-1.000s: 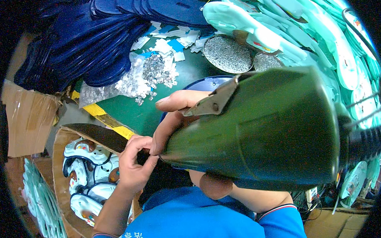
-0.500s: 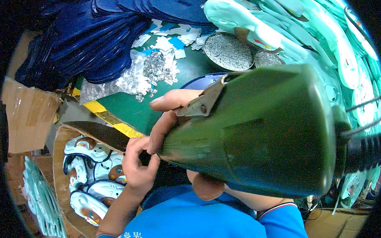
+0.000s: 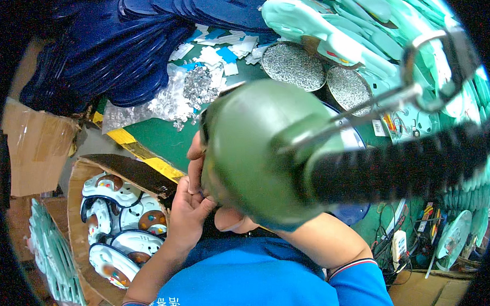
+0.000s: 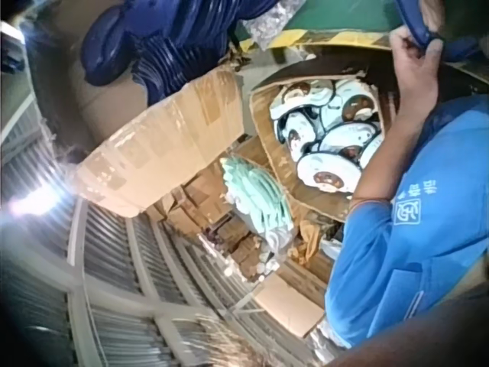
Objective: The person assembles blue plastic parts by attaching a white rectangular piece and securing it with screws using a green power drill. They then insert batteries into a compartment and place the assembled part into a box.
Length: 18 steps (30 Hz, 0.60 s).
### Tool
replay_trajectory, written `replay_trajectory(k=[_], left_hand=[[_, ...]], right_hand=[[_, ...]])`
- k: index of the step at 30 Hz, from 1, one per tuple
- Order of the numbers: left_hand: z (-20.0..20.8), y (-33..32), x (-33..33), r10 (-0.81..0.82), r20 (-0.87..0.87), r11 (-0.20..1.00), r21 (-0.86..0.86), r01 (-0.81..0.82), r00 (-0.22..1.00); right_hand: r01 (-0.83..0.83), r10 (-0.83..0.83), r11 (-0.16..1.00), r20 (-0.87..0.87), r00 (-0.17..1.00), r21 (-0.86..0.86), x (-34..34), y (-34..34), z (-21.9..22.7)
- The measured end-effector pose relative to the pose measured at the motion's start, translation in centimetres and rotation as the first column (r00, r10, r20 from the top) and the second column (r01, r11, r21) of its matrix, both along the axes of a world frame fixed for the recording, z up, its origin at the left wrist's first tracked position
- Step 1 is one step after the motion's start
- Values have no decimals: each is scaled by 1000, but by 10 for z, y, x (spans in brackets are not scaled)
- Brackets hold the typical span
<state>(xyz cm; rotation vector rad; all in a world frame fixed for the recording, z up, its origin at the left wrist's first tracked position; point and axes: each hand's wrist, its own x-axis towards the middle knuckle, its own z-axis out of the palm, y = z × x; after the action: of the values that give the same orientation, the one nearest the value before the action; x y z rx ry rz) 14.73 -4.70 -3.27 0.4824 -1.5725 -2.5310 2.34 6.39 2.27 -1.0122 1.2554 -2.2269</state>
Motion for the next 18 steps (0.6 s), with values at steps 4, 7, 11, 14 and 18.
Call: replay_trajectory(k=[4, 7, 11, 14, 18], left_hand=[[17, 1, -1, -34, 70, 998, -56, 38, 997], [9, 0, -5, 13, 71, 999, -37, -10, 997], [0, -4, -3, 33, 203, 983, -182, 5, 979], [22, -7, -3, 44, 116, 884, -467, 15, 992], [41, -33, -19, -124, -98, 920, -385, 77, 987]], right_hand=[[-46, 39, 997, -110, 993, -59, -10, 0, -9], [136, -132, 985, -42, 990, 106, 3, 34, 25], [575, -569, 818, -160, 807, -12, 1, 129, 25], [892, -869, 448, -205, 450, 63, -9, 257, 5], [973, -930, 108, -324, 172, 206, -40, 417, -55]])
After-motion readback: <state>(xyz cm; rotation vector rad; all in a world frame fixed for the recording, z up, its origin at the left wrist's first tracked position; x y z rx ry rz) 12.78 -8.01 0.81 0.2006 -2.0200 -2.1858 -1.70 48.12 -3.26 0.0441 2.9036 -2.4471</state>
